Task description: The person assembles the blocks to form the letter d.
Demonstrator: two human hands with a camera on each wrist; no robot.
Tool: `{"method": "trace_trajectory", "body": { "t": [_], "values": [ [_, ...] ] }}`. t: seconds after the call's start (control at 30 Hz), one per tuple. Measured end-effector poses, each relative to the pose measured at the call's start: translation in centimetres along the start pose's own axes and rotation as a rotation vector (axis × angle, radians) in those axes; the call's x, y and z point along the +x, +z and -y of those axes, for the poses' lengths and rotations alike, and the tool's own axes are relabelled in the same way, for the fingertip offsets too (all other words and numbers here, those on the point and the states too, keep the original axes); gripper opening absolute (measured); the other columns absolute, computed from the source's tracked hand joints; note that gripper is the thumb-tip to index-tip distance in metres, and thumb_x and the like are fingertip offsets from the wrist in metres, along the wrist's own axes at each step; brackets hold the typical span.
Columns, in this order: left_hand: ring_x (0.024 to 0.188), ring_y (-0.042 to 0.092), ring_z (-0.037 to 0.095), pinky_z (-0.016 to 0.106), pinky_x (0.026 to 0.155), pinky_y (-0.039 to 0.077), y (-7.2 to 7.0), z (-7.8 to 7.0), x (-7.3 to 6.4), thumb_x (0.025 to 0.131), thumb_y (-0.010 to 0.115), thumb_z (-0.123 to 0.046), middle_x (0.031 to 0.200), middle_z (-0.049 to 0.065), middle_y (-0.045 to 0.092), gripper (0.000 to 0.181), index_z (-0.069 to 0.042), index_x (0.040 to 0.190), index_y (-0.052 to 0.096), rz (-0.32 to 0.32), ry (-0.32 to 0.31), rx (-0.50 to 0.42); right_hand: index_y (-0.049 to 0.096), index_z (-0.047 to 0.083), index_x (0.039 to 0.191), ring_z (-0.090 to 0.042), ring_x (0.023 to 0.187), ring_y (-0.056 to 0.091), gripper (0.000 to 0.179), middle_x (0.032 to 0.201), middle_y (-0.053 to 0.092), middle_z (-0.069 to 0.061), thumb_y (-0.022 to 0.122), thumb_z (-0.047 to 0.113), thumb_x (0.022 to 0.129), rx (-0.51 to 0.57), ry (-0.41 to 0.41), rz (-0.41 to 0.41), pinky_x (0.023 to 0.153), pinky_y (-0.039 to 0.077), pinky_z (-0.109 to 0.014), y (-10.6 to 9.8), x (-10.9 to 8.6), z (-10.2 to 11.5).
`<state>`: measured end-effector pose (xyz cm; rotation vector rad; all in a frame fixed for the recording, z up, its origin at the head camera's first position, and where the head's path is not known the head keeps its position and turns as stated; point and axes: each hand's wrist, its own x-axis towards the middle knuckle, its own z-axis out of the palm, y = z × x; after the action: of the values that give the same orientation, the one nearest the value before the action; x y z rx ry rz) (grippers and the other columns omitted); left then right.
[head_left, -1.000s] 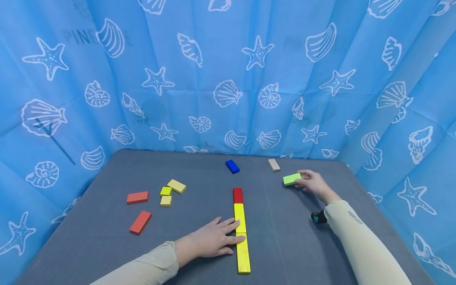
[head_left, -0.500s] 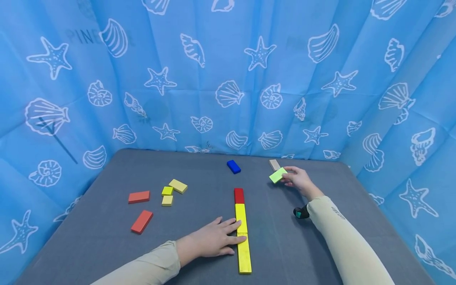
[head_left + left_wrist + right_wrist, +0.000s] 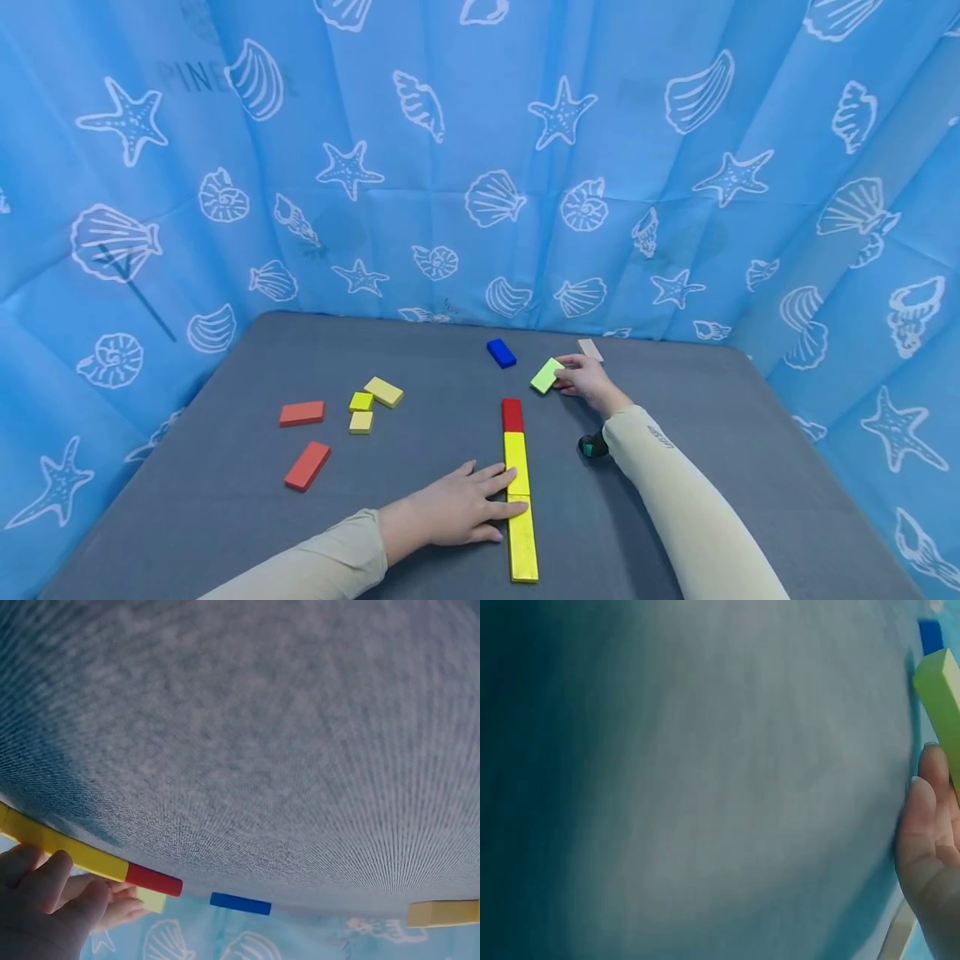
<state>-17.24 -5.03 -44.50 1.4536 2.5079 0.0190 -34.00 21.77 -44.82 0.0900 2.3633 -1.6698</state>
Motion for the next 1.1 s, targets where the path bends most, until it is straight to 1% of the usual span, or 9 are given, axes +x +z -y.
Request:
{"method": "trace_trajectory", "body": {
  "t": [0.1,0.2,0.37,0.47,0.6,0.7,0.8,0.9,1.1],
  "values": [
    [0.144,0.024,0.018,0.049,0.108,0.034,0.1,0.0,0.1,0.099,0.049,-0.047,0.159,0.0,0.026,0.055,-0.036,0.15,0.034,-0.005,0.004,-0.006,0.048,-0.011,0.131,-0.017,0.083,0.061,0.036,0.109,0.059,-0.018,0.053,0.007,0.099,-0.032,-0.004,-0.01,0.073,0.052,-0.027,1.0,0.4,0.3],
    [0.145,0.023,0.017,0.048,0.108,0.034,0.2,0.0,0.3,0.098,0.049,-0.048,0.159,-0.001,0.026,0.055,-0.037,0.15,0.034,-0.001,-0.001,-0.011,0.05,-0.01,0.129,-0.022,0.088,0.06,0.035,0.113,0.058,-0.021,0.054,0.007,0.098,-0.093,-0.015,-0.021,0.076,0.052,-0.03,1.8,0.7,0.7],
    [0.145,0.023,0.017,0.049,0.108,0.034,0.2,0.0,0.5,0.098,0.049,-0.048,0.159,-0.001,0.026,0.055,-0.037,0.15,0.035,0.0,-0.002,-0.007,0.05,-0.009,0.132,-0.032,0.106,0.054,0.041,0.126,0.053,-0.026,0.06,0.007,0.096,-0.294,-0.053,-0.011,0.09,0.048,-0.04,3.1,0.9,1.4],
    [0.145,0.024,0.017,0.048,0.108,0.034,0.2,0.1,0.4,0.098,0.049,-0.047,0.159,0.0,0.026,0.055,-0.036,0.15,0.035,-0.002,0.002,-0.002,0.048,-0.011,0.133,-0.035,0.11,0.05,0.047,0.129,0.049,-0.029,0.064,0.01,0.094,-0.394,-0.047,-0.028,0.095,0.045,-0.044,3.8,1.2,1.7],
    [0.144,0.024,0.017,0.048,0.108,0.034,0.2,0.1,0.3,0.099,0.049,-0.047,0.159,-0.001,0.026,0.054,-0.037,0.15,0.035,0.0,-0.002,0.0,0.049,-0.009,0.132,-0.035,0.111,0.049,0.048,0.132,0.048,-0.028,0.065,0.014,0.094,-0.417,-0.014,-0.016,0.096,0.044,-0.045,4.5,1.4,1.9],
    [0.144,0.025,0.017,0.048,0.107,0.035,0.3,0.1,0.3,0.099,0.048,-0.047,0.159,-0.001,0.026,0.053,-0.038,0.15,0.036,0.005,-0.008,0.002,0.053,-0.005,0.133,-0.034,0.113,0.051,0.045,0.136,0.048,-0.026,0.066,0.014,0.094,-0.409,-0.032,0.032,0.096,0.044,-0.044,4.9,1.5,1.9],
    [0.144,0.024,0.017,0.048,0.107,0.035,0.2,0.1,0.2,0.099,0.048,-0.047,0.159,-0.001,0.026,0.053,-0.038,0.15,0.036,0.005,-0.01,0.003,0.055,-0.002,0.134,-0.033,0.109,0.052,0.045,0.137,0.048,-0.024,0.066,0.014,0.094,-0.414,-0.063,0.067,0.095,0.046,-0.043,5.0,1.5,1.9],
    [0.144,0.024,0.017,0.047,0.107,0.035,0.2,0.1,0.2,0.099,0.048,-0.047,0.158,-0.001,0.026,0.053,-0.038,0.15,0.035,0.003,-0.011,0.011,0.056,0.002,0.135,-0.032,0.105,0.053,0.045,0.135,0.05,-0.023,0.066,0.016,0.094,-0.419,-0.068,0.096,0.094,0.046,-0.044,5.1,1.4,1.9],
    [0.144,0.024,0.017,0.047,0.108,0.035,0.1,0.1,0.1,0.099,0.048,-0.048,0.159,-0.001,0.026,0.054,-0.038,0.15,0.034,0.003,-0.01,0.02,0.056,0.006,0.137,-0.031,0.104,0.052,0.046,0.133,0.05,-0.021,0.066,0.018,0.094,-0.444,-0.06,0.119,0.096,0.044,-0.046,5.2,1.1,2.0]
  ]
}}
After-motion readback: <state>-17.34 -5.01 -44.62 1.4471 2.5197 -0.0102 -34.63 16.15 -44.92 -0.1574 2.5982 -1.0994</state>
